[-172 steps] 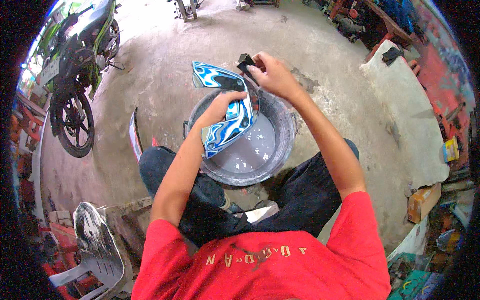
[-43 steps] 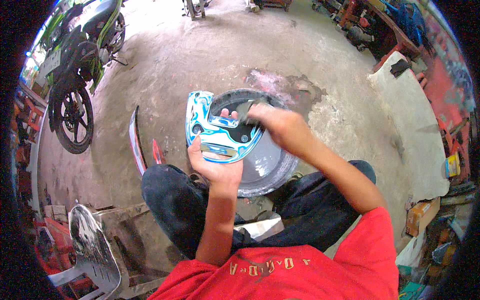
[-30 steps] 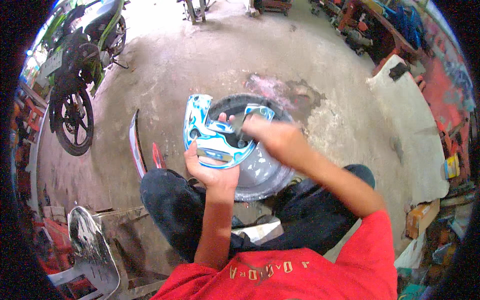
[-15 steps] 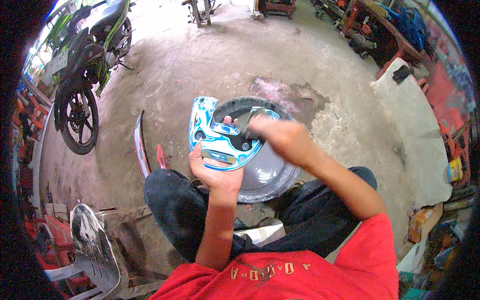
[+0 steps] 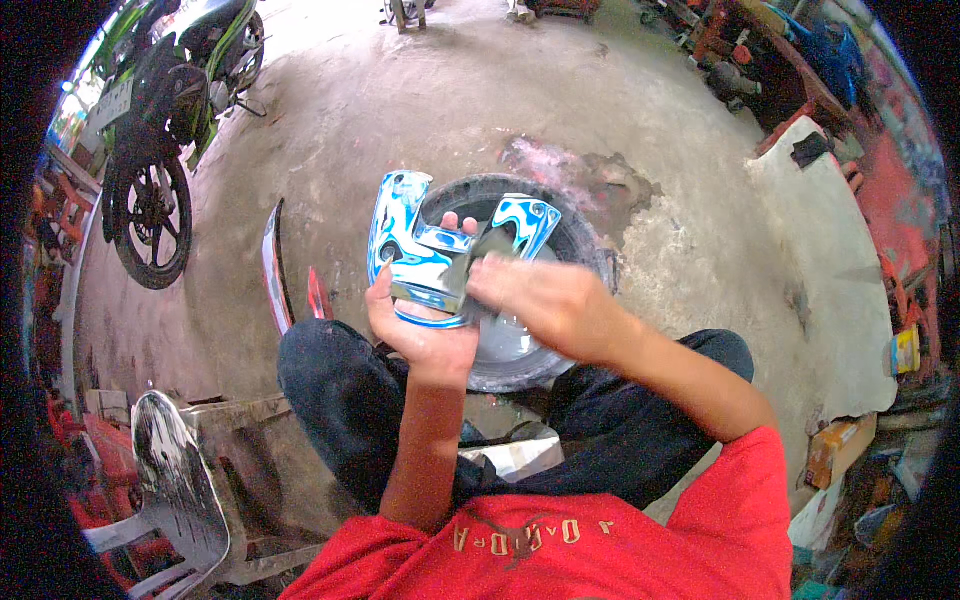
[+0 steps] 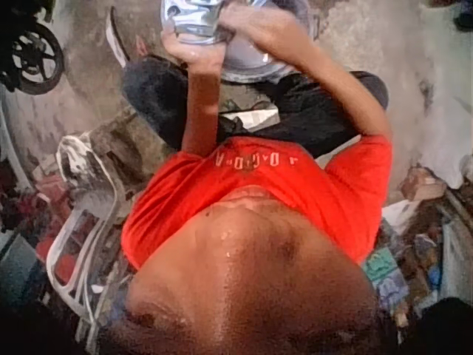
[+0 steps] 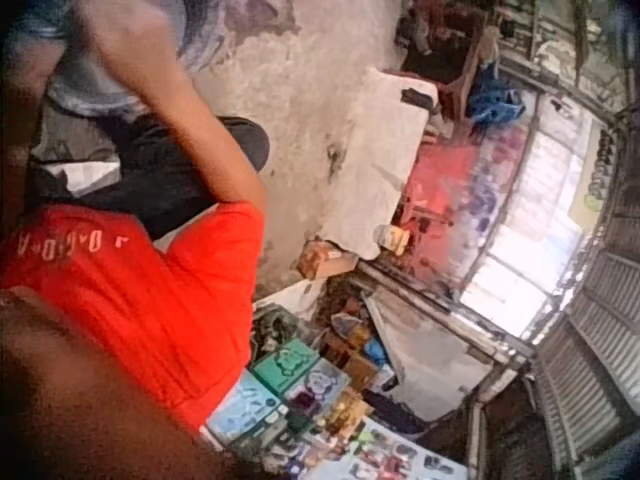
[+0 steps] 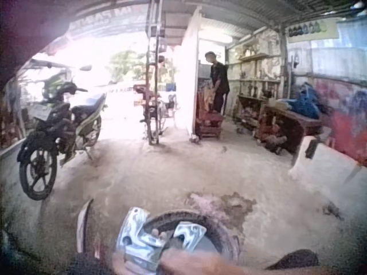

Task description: The person sands a blue and white motorcycle fairing over a bucket of water using a small piece of sandpaper, dipping the fairing and the paper into the water repeatedly.

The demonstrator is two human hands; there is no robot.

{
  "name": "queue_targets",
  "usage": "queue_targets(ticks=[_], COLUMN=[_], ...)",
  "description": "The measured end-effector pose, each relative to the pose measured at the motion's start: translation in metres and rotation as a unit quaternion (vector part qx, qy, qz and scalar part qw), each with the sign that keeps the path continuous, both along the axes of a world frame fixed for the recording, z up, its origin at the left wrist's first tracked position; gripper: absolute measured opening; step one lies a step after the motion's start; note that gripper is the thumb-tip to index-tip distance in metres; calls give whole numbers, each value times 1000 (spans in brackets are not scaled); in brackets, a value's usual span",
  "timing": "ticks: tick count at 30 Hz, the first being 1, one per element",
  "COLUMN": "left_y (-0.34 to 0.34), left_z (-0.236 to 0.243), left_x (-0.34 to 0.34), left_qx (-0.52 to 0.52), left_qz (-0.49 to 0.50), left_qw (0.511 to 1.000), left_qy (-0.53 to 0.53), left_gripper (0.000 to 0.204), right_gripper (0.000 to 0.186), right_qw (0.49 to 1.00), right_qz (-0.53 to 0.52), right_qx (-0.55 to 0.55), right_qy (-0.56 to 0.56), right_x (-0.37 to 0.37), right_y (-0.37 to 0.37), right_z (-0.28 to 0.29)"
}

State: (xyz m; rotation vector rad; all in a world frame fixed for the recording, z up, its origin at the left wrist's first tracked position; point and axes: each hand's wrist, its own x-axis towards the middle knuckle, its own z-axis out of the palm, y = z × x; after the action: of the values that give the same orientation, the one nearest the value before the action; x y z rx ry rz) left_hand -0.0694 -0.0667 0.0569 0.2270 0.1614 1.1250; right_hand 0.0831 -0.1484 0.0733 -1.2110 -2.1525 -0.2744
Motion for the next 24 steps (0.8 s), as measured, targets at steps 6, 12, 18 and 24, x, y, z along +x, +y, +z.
queue_targets(ticks=[6,12,18,24], left_y=[2,0,2,0], left_z=[3,0,-3,3], left_x=[3,0,-2,3], left_qx=[-7,15,25,16], left_qz=[6,-13,14,41], left_qw=[1000,999,999,998], left_qy=[21,35,27,41], left_gripper=[72,70,69,70], right_gripper=[39,37,36,34], right_qw=[991,999,996,991], right_qz=[-125,-11,-54,-124], right_qx=[-31,32,13,5], right_qy=[22,-39,-73,-57], right_x=[45,9,13,39], right_y=[28,6,12,19], right_z=[0,-3,-4,6])
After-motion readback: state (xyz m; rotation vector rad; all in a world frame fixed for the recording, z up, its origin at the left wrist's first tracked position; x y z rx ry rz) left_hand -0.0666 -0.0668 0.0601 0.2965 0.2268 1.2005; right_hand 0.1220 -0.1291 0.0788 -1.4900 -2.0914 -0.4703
